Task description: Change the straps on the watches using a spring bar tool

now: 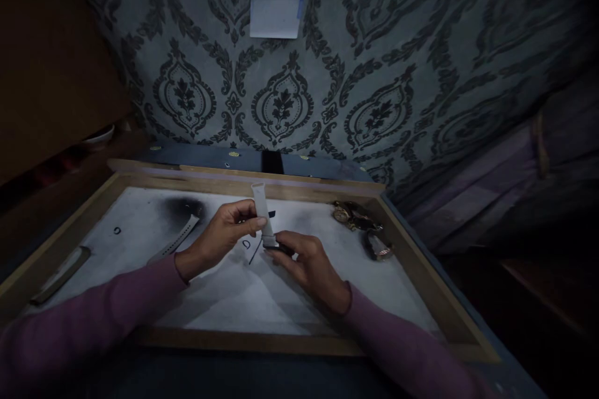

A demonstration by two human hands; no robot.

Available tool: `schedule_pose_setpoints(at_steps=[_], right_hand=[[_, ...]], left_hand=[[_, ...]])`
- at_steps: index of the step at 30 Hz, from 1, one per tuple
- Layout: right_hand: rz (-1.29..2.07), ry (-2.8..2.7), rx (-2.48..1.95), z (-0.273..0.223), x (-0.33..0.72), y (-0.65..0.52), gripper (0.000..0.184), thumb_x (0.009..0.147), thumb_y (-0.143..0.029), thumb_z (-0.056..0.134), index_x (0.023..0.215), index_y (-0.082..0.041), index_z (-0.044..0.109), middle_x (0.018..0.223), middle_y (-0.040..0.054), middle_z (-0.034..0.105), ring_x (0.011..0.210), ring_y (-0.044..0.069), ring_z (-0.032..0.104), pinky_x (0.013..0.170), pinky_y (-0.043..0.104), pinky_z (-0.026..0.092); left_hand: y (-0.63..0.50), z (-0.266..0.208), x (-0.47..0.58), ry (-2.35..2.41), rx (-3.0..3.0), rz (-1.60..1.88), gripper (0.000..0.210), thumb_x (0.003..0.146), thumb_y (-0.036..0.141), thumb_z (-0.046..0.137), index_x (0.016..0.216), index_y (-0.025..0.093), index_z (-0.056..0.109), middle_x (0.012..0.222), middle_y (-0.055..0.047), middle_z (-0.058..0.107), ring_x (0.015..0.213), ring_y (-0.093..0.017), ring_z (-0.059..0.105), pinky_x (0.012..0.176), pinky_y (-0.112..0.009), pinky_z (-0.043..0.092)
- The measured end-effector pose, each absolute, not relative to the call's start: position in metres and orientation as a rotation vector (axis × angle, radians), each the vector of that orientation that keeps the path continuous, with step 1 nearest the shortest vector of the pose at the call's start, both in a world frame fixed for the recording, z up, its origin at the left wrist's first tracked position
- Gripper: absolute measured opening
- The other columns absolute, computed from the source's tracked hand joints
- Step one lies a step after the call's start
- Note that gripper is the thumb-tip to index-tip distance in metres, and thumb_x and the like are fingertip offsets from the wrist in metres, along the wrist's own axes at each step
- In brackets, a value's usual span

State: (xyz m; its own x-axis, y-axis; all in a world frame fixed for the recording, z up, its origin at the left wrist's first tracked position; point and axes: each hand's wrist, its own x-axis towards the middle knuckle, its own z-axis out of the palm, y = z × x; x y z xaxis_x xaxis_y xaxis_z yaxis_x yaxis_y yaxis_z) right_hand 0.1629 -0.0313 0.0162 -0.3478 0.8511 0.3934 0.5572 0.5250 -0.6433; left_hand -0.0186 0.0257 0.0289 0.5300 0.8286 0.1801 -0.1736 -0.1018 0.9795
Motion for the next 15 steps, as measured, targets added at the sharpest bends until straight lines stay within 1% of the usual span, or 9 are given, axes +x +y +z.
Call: schedule_pose_setpoints(at_steps=[2,5,7,9,11,13,15], right_hand=[[0.466,-2.079,-1.124,0.009,0.169,-0.03,0.012,0.089,-0.013,0.056,0.086,-0.017,0.067,0.078,0.0045,0.068,0.068,0.016,0.064,0.063,0.024,0.049],[0.407,-2.116,-1.067,-0.001,0.176,-0.024,0.032,0.085,0.0,0.048,0.1,-0.018,0.069,0.1,0.0088,0.071,0.091,0.02,0.068,0.079,0.03,0.054],[0.326,-2.182,-1.083,-0.008,0.179,-0.019,0.04,0.084,0.004,0.045,0.108,-0.018,0.069,0.109,0.0113,0.069,0.099,0.021,0.067,0.085,0.033,0.054],[0.199,-2.247,-1.079,-0.012,0.18,-0.015,0.039,0.085,0.003,0.047,0.111,-0.016,0.069,0.11,0.0135,0.069,0.1,0.023,0.066,0.085,0.035,0.055],[0.08,-2.329,-1.069,-0.014,0.181,-0.011,0.035,0.087,0.001,0.051,0.112,-0.016,0.068,0.107,0.0129,0.07,0.096,0.023,0.066,0.082,0.036,0.055],[-0.011,-2.41,-1.058,-0.015,0.18,-0.009,0.03,0.089,-0.004,0.055,0.112,-0.017,0.068,0.105,0.012,0.071,0.091,0.023,0.065,0.079,0.037,0.054],[-0.058,-2.463,-1.066,-0.015,0.181,-0.008,0.026,0.09,-0.007,0.056,0.111,-0.016,0.068,0.104,0.0116,0.071,0.089,0.023,0.064,0.078,0.038,0.053]], left_hand=[[0.023,0.032,-0.021,0.596,1.51,0.916,0.014,0.084,0.028,0.064,0.081,0.014,0.065,0.077,-0.001,0.06,0.072,-0.013,0.053,0.068,-0.025,0.042],[0.014,0.036,-0.027,0.575,1.823,0.795,0.014,0.09,0.027,0.06,0.086,0.015,0.066,0.082,-0.004,0.064,0.079,-0.017,0.057,0.074,-0.029,0.046],[0.008,0.036,-0.031,0.498,2.18,0.743,0.015,0.093,0.026,0.056,0.089,0.016,0.067,0.086,-0.006,0.066,0.084,-0.019,0.058,0.078,-0.032,0.047],[0.003,0.032,-0.034,0.353,2.518,0.697,0.021,0.097,0.02,0.047,0.091,0.014,0.067,0.088,-0.009,0.067,0.086,-0.02,0.059,0.079,-0.033,0.048],[0.0,0.027,-0.035,0.252,2.776,0.646,0.028,0.098,0.014,0.038,0.09,0.014,0.066,0.089,-0.011,0.069,0.088,-0.021,0.06,0.077,-0.034,0.05],[-0.001,0.02,-0.035,0.218,2.922,0.613,0.031,0.098,0.011,0.035,0.09,0.013,0.065,0.09,-0.011,0.069,0.087,-0.021,0.061,0.076,-0.033,0.051],[-0.001,0.014,-0.035,0.233,2.981,0.595,0.03,0.098,0.011,0.036,0.092,0.013,0.065,0.09,-0.01,0.069,0.084,-0.02,0.063,0.074,-0.031,0.052]])
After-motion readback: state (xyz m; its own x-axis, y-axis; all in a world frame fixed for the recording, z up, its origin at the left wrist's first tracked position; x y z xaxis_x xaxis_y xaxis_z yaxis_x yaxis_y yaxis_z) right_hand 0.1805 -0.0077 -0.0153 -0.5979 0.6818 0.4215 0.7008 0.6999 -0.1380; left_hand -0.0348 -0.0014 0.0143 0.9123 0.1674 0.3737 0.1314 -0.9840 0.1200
